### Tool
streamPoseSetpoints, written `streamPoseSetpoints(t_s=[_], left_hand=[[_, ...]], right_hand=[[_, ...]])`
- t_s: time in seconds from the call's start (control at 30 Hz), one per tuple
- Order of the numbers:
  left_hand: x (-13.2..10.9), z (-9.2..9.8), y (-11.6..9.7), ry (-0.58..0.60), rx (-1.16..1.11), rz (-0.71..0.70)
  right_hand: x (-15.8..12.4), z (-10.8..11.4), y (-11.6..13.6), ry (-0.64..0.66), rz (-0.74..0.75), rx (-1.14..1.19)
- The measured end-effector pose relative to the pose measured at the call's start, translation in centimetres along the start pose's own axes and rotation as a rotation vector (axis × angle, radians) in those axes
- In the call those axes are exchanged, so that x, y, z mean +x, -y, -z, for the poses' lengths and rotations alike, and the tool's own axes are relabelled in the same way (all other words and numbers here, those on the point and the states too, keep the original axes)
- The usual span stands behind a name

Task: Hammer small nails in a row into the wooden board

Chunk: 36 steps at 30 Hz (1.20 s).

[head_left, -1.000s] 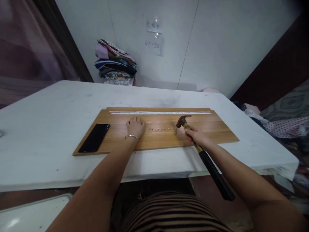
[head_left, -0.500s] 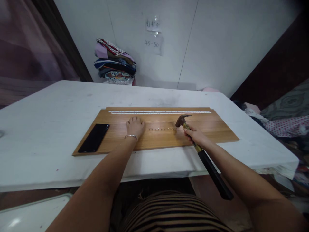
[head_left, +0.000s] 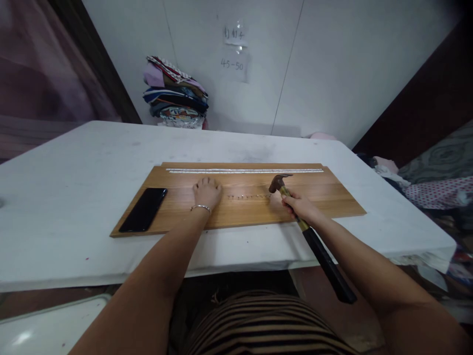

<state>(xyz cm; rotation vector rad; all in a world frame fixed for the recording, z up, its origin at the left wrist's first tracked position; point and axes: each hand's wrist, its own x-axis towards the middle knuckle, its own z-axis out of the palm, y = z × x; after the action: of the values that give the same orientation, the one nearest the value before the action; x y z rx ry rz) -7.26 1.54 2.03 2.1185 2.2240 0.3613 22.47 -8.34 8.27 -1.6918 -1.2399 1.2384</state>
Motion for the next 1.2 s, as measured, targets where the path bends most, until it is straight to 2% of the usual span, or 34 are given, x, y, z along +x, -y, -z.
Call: streamPoseSetpoints(t_s=[0.9, 1.2], left_hand=[[0.04, 0.05, -0.06, -0.005, -0.001, -0.001], [0.02, -0.01, -0.04, -0.006, 0.008, -0.001]], right_hand=[[-0.02, -0.14, -0.11, 0.027, -0.013, 0.029], [-0.10, -0.40, -0.10, -0.002, -0.020, -0.013]])
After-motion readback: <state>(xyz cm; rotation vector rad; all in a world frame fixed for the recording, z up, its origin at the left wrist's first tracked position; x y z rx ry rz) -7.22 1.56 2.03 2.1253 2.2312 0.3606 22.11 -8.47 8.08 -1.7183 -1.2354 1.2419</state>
